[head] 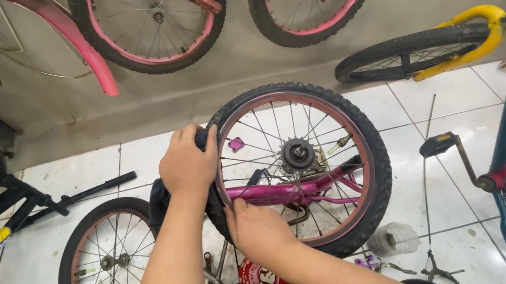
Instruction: The person is wiping the rim and spokes of a bicycle wheel with a cloth to clean it.
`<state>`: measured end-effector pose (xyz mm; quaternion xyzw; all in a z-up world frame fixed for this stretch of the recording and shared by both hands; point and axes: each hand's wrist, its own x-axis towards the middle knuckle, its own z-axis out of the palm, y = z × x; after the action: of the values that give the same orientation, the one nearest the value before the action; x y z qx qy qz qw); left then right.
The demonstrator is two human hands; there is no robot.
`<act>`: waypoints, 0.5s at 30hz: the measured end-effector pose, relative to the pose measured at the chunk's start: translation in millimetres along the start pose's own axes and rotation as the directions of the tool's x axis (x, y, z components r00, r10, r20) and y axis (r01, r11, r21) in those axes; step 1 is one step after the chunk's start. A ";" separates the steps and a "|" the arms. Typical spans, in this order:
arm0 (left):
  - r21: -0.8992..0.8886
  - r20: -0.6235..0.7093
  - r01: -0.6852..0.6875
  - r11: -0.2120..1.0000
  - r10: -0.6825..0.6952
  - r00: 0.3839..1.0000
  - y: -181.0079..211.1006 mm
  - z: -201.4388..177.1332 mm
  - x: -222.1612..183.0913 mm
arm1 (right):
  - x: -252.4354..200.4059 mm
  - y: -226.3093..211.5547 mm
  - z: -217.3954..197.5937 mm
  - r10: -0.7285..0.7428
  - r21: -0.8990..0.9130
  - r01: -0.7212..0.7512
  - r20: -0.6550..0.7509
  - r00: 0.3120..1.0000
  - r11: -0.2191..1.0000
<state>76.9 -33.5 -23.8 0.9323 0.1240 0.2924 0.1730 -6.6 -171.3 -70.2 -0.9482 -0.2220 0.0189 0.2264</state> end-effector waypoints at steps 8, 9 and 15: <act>-0.155 -0.037 -0.110 0.982 0.105 0.994 -13.4 -6.5 -18.5 | -2.8 -2.6 -5.4 0.032 0.012 -0.032 0.060 0.998 0.999; -0.167 0.013 -0.091 0.982 0.094 0.995 -19.4 -4.3 -18.4 | -1.6 -4.6 -8.5 0.026 0.036 -0.028 0.072 0.997 0.999; -0.310 0.399 0.294 0.904 -0.157 0.904 -24.2 -16.8 -6.5 | -2.9 -3.0 -7.8 0.046 0.043 -0.049 0.063 0.997 0.998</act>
<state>58.7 -9.4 -23.7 0.9009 0.1426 0.1098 0.3950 -9.4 -173.4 -62.1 -0.9469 -0.2057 0.0589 0.2401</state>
